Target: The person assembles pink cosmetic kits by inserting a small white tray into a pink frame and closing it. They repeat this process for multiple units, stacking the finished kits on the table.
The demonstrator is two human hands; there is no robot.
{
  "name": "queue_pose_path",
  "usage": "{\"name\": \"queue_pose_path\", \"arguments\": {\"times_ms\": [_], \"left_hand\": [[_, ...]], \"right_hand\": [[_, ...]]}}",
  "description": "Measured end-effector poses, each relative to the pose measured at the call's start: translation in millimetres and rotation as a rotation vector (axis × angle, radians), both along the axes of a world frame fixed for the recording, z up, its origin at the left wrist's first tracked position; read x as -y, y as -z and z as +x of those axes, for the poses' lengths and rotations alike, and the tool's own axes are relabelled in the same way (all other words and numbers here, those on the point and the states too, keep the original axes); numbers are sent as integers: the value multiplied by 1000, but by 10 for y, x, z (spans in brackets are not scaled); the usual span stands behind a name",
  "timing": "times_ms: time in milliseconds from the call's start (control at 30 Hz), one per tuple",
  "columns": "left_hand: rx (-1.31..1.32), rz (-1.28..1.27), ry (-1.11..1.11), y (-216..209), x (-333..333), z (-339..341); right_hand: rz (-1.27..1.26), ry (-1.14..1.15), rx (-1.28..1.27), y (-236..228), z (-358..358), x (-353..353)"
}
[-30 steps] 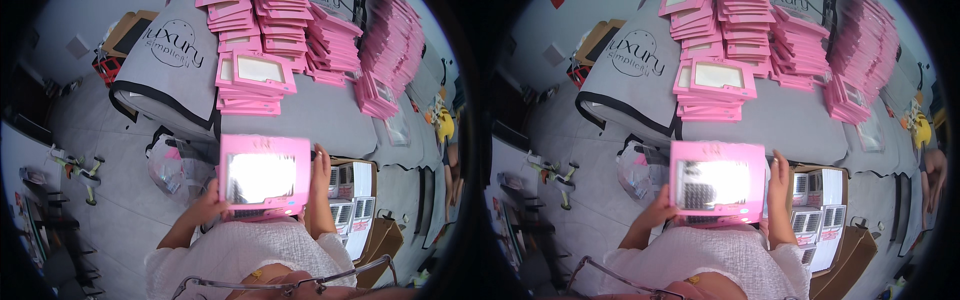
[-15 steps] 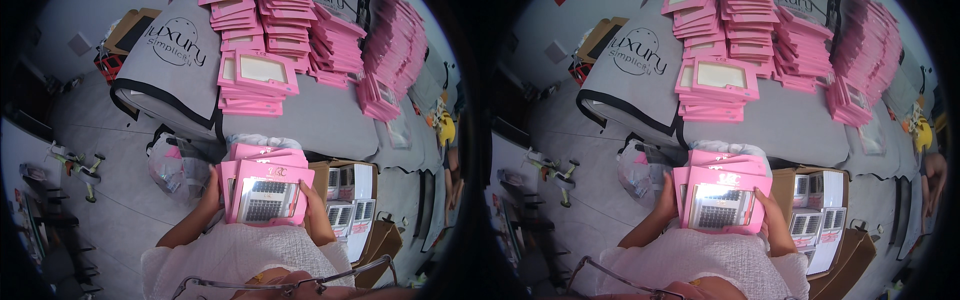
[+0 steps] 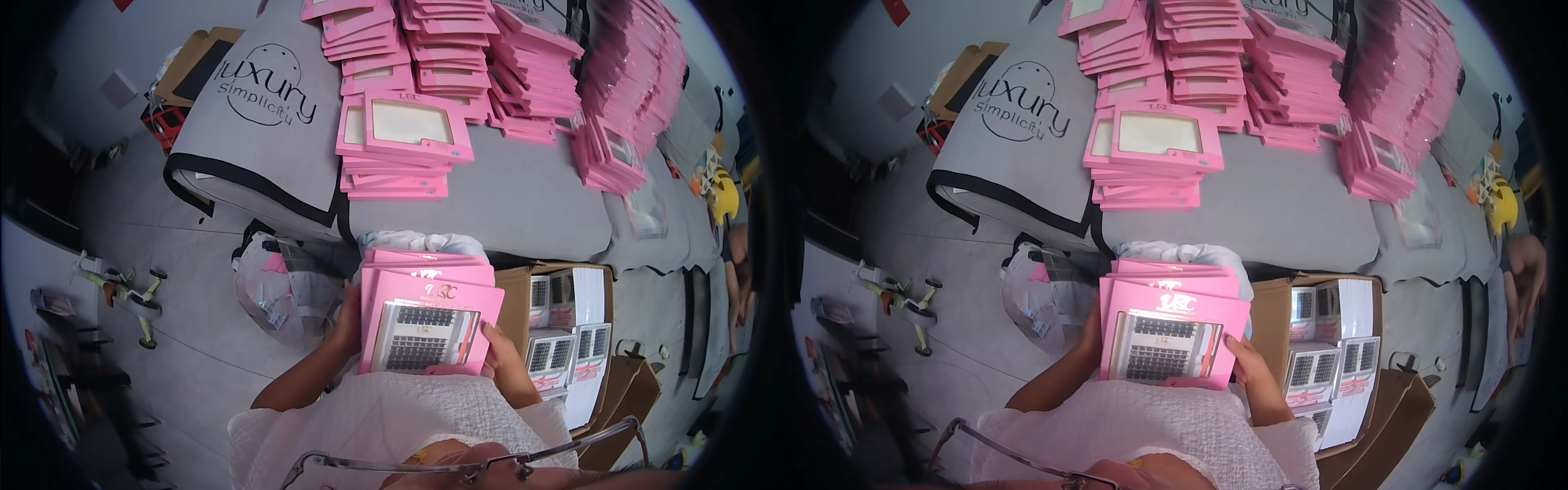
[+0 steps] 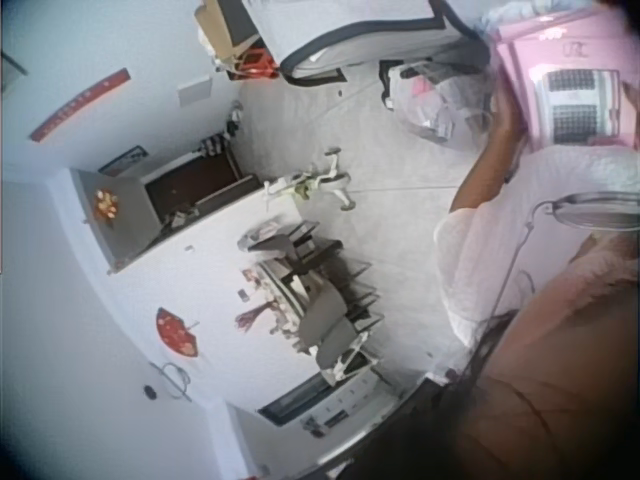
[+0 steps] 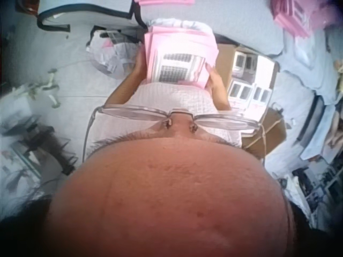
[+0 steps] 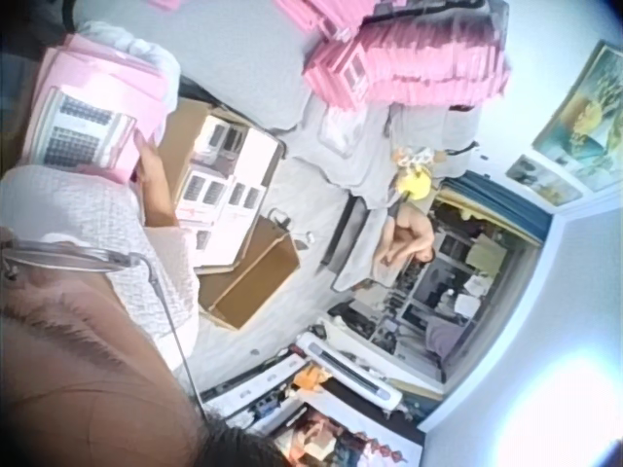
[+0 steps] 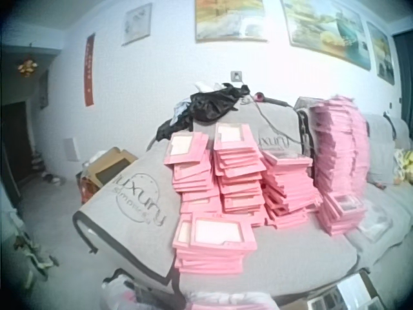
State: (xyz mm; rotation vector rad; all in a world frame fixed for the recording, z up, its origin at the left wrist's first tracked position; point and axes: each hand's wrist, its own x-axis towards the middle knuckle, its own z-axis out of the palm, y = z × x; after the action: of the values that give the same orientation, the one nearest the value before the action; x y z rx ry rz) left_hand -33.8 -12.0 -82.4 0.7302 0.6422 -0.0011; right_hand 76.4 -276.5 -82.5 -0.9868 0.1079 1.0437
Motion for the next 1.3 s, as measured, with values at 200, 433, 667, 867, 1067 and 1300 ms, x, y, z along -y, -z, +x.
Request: {"name": "queue_pose_path", "arguments": {"times_ms": [200, 433, 667, 867, 1067, 1300], "left_hand": [[4, 42, 98, 134, -87, 13], [-15, 251, -4, 861, -311, -305], [164, 274, 97, 746, -385, -333], [430, 414, 286, 114, -283, 392], [409, -285, 234, 264, 189, 1810], [391, -404, 201, 344, 875, 3594]], "right_hand": [[27, -146, -35, -145, 173, -189], [163, -125, -3, 145, 57, -249], [100, -138, -38, -20, 131, -376], [-87, 49, 88, -646, 561, -271], [-157, 27, 218, -1369, 1720, 226], [-183, 44, 312, -1582, 3323, 635]]}}
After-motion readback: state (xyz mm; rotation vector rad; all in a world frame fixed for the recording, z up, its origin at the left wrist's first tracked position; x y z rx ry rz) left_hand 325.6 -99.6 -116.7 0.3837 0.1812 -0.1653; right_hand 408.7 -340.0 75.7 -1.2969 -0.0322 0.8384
